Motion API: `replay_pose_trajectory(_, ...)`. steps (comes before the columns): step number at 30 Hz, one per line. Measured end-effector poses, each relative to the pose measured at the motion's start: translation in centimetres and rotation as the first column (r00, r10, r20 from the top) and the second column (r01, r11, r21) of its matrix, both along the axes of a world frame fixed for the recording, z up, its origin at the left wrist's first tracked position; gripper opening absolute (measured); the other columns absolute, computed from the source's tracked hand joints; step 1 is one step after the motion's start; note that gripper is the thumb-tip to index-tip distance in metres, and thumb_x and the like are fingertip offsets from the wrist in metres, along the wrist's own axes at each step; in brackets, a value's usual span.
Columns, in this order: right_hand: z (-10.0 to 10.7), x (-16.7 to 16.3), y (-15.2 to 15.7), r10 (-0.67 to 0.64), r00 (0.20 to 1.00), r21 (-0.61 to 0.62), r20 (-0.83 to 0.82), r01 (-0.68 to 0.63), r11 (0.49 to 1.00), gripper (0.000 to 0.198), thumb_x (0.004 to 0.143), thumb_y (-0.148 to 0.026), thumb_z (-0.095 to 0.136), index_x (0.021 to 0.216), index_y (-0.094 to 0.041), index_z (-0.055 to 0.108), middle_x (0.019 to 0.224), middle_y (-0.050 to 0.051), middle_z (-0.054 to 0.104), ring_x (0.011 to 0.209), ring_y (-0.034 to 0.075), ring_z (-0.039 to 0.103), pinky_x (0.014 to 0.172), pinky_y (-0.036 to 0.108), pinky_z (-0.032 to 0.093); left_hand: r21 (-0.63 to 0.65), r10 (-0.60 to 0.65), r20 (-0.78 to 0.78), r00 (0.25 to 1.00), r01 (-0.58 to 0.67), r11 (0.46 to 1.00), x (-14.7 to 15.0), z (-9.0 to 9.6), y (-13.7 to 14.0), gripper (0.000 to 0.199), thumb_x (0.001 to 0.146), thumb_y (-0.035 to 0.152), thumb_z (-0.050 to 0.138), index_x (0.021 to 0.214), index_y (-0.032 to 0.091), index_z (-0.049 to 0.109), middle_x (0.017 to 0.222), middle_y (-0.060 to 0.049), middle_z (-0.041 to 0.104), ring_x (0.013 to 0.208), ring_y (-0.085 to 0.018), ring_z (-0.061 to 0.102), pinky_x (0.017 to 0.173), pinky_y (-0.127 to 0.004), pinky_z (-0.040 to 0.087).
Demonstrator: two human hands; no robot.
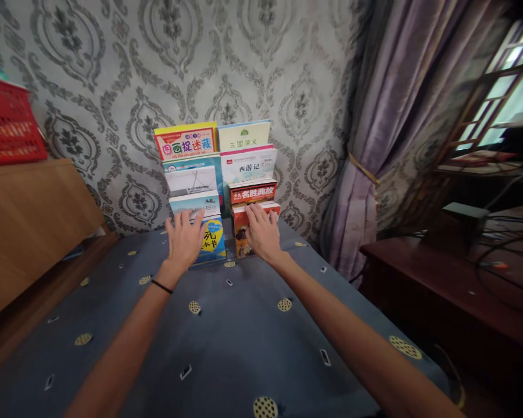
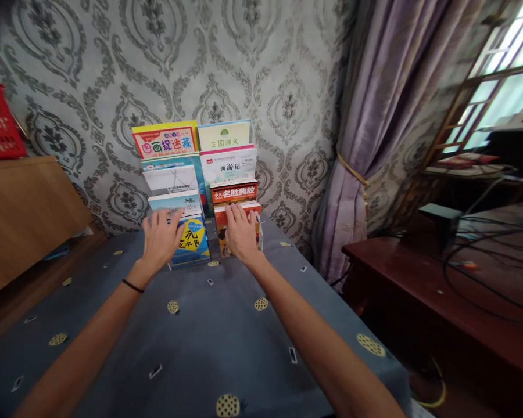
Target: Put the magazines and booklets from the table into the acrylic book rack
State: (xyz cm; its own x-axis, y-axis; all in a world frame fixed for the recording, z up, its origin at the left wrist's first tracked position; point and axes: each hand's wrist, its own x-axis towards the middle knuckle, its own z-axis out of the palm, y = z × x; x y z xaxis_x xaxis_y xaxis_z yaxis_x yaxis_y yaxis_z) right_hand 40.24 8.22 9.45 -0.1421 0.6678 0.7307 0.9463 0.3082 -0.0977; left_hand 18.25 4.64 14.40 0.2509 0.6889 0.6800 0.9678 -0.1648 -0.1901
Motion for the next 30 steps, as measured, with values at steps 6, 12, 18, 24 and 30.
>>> replay_pose_trajectory(6, 0.0, 0.0, 0.2, 0.015, 0.999, -0.016, -0.04, -0.016, 1.0, 0.06, 0.088, -0.015, 0.047, 0.147, -0.009, 0.044, 0.155, 0.02, 0.046, 0.147, 0.033, 0.036, 0.118, 0.059, 0.025, 0.122, -0.096, 0.025, 0.995, 0.092, 0.988, 0.4, 2.2, 0.7, 0.045, 0.103, 0.034, 0.039, 0.142, 0.017, 0.052, 0.147, -0.021, 0.049, 0.137, -0.037, 0.042, 0.115, -0.062, 0.027)
replay_pose_trajectory(12, -1.8, -0.9, -2.2, 0.095, 0.983, 0.062, -0.159, -0.086, 0.994, 0.059, 0.089, -0.012, 0.043, 0.149, -0.011, 0.042, 0.16, 0.017, 0.04, 0.152, 0.028, 0.029, 0.122, 0.055, 0.023, 0.112, -0.151, -0.026, 0.988, 0.153, 0.982, 0.1, 3.4, 2.3, 0.043, 0.103, 0.028, 0.037, 0.143, 0.016, 0.05, 0.148, -0.019, 0.05, 0.141, -0.035, 0.039, 0.117, -0.061, 0.023)
replay_pose_trajectory(18, -7.6, -3.1, -6.3, 0.305, 0.938, 0.05, -0.167, -0.301, 0.952, 0.055, 0.087, -0.006, 0.044, 0.141, -0.015, 0.052, 0.157, 0.016, 0.044, 0.15, 0.026, 0.034, 0.12, 0.054, 0.029, 0.063, -0.118, -0.054, 0.992, 0.121, 0.991, 0.8, 5.4, 4.2, 0.038, 0.099, 0.033, 0.046, 0.129, 0.014, 0.059, 0.124, -0.019, 0.063, 0.119, -0.036, 0.052, 0.106, -0.053, 0.036)
replay_pose_trajectory(24, -10.4, -4.0, -8.0, 0.351, 0.921, -0.126, -0.17, -0.373, 0.919, 0.055, 0.082, -0.002, 0.049, 0.135, -0.016, 0.058, 0.156, 0.018, 0.045, 0.149, 0.028, 0.036, 0.118, 0.055, 0.034, 0.062, -0.084, -0.09, 0.992, 0.09, 0.994, 1.8, 5.4, 5.0, 0.032, 0.099, 0.03, 0.047, 0.122, 0.015, 0.062, 0.118, -0.017, 0.064, 0.112, -0.036, 0.053, 0.095, -0.048, 0.041)
replay_pose_trajectory(30, -10.5, -4.2, -8.7, 0.345, 0.921, -0.262, -0.179, -0.383, 0.886, 0.04, 0.086, -0.005, 0.053, 0.123, -0.015, 0.065, 0.155, 0.019, 0.046, 0.148, 0.028, 0.037, 0.118, 0.051, 0.035, 0.06, -0.062, -0.086, 0.994, 0.068, 0.996, 1.8, 5.0, 5.3, 0.033, 0.098, 0.027, 0.047, 0.125, 0.014, 0.06, 0.119, -0.017, 0.063, 0.112, -0.035, 0.053, 0.094, -0.047, 0.042)
